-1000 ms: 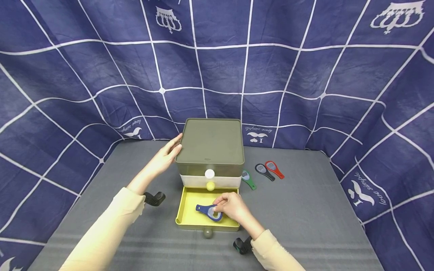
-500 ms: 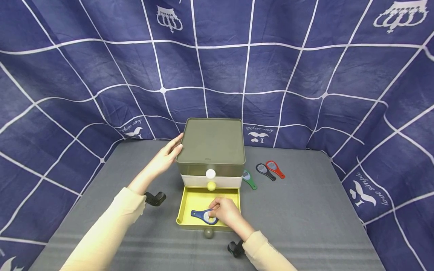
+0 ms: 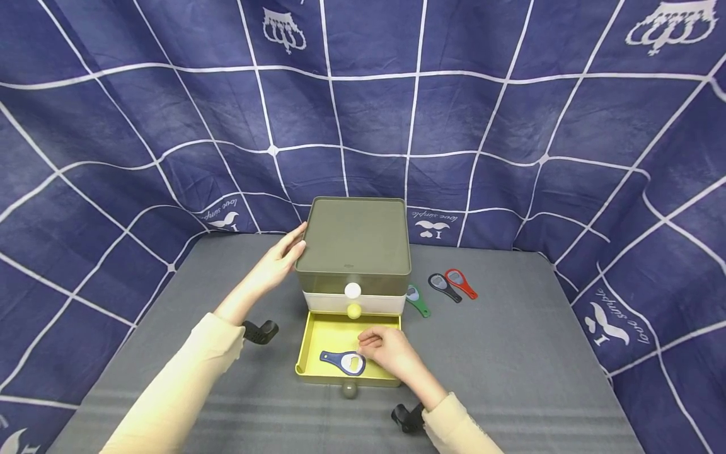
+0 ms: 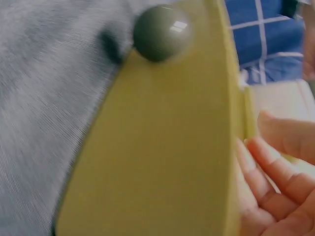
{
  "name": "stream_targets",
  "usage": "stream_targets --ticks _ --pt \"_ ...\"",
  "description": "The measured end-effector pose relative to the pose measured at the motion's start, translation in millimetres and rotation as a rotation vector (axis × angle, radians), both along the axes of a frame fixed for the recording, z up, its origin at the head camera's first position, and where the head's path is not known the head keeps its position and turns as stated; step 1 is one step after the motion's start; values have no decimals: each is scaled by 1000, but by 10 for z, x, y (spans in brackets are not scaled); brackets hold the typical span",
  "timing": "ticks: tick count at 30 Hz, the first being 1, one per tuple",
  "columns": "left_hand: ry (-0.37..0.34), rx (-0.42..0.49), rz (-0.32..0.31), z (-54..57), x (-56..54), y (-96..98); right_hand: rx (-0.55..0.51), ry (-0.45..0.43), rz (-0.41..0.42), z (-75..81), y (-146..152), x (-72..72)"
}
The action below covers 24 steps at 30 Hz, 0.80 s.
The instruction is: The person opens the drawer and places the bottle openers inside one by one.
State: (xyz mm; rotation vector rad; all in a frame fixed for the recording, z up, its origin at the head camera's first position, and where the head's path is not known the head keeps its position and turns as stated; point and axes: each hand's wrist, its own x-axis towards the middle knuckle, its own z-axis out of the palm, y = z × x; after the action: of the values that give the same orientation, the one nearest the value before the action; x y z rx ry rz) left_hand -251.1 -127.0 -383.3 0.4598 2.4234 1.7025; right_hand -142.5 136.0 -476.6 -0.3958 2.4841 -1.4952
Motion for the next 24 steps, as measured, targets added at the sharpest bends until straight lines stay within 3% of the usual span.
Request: stream_targets --ticks 9,14,24 --pt "-3 17 -8 3 2 -5 -68 -53 -52 209 460 -72" --pt "-3 19 -3 -9 -1 -12 -43 -77 -141 211 705 -175" --pt "4 16 -5 -20 -8 -15 85 -33 -382 138 938 -433"
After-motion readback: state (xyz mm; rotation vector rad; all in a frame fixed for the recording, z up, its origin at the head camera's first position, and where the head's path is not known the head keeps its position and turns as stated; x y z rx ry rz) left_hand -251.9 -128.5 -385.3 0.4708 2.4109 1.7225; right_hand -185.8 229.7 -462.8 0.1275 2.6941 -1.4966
